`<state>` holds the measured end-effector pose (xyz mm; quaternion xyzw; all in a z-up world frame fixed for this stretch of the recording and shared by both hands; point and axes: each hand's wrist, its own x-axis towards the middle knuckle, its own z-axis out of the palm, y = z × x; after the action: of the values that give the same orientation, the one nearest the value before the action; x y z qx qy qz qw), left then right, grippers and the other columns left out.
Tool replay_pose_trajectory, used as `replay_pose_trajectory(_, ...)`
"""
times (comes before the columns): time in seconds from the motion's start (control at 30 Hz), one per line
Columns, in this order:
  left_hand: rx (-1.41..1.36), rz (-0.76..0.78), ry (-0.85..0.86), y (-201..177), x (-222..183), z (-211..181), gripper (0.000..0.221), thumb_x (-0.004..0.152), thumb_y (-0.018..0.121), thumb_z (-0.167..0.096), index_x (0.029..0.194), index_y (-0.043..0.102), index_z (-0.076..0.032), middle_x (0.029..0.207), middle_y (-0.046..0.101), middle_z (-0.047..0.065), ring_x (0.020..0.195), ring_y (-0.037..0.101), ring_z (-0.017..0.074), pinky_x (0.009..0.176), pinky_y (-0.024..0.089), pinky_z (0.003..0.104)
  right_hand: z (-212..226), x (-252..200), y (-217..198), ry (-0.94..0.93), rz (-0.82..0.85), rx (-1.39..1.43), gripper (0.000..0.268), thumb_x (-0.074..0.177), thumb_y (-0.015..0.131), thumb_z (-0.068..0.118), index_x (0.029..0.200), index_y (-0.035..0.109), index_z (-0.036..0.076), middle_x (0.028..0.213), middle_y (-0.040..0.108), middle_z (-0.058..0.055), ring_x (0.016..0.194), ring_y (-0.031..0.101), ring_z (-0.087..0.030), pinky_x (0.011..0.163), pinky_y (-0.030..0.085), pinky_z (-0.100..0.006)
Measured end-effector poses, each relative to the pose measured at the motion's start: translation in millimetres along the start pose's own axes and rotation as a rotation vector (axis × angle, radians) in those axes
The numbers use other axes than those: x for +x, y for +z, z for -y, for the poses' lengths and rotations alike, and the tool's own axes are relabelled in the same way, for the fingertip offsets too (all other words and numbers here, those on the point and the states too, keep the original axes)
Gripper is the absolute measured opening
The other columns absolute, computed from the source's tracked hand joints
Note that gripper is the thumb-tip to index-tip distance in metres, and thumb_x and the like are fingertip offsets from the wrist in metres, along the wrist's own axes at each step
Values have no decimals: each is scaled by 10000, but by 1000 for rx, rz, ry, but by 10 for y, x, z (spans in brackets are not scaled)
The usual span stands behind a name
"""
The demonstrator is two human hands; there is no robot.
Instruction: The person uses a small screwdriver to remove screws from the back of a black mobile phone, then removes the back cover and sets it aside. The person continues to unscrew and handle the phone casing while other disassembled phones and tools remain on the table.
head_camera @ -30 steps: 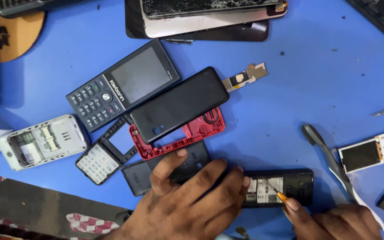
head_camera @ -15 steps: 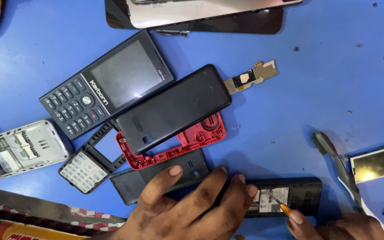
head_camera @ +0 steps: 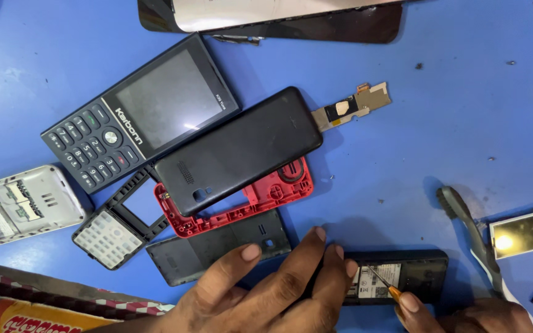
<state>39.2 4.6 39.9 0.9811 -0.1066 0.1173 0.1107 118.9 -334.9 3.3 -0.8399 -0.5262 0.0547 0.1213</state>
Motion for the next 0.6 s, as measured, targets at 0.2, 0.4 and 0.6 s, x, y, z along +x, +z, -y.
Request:
replay_pose_trajectory(0.2, 31, 10, -4, -58, 57, 12, 71, 1087, 683, -248, 1136, 732, -262, 1096, 665, -176, 1169, 674, 38, 1208, 164, 443, -26, -44, 25, 19, 8, 19, 334, 740, 849, 221, 1065, 773, 230, 513, 456, 89, 525, 437, -146, 594, 389, -374)
replay_pose_trajectory(0.4, 58, -1, 37, -93, 88, 61, 166, 1092, 630, -279, 1171, 754, -202, 1097, 676, -132, 1165, 692, 67, 1174, 189, 450, 2, -22, -17, 74, 26, 55, 330, 731, 848, 220, 1052, 775, 233, 501, 451, 83, 521, 441, -148, 596, 393, -378)
replay_pose_trajectory(0.6, -154, -3, 28, -117, 50, 97, 187, 1073, 606, -201, 1222, 719, -194, 1191, 673, -77, 1234, 655, 103, 1125, 193, 470, -96, -15, -134, 210, -48, 313, 355, 806, 801, 142, 1142, 690, 115, 666, 579, 43, 652, 545, -129, 724, 472, -395)
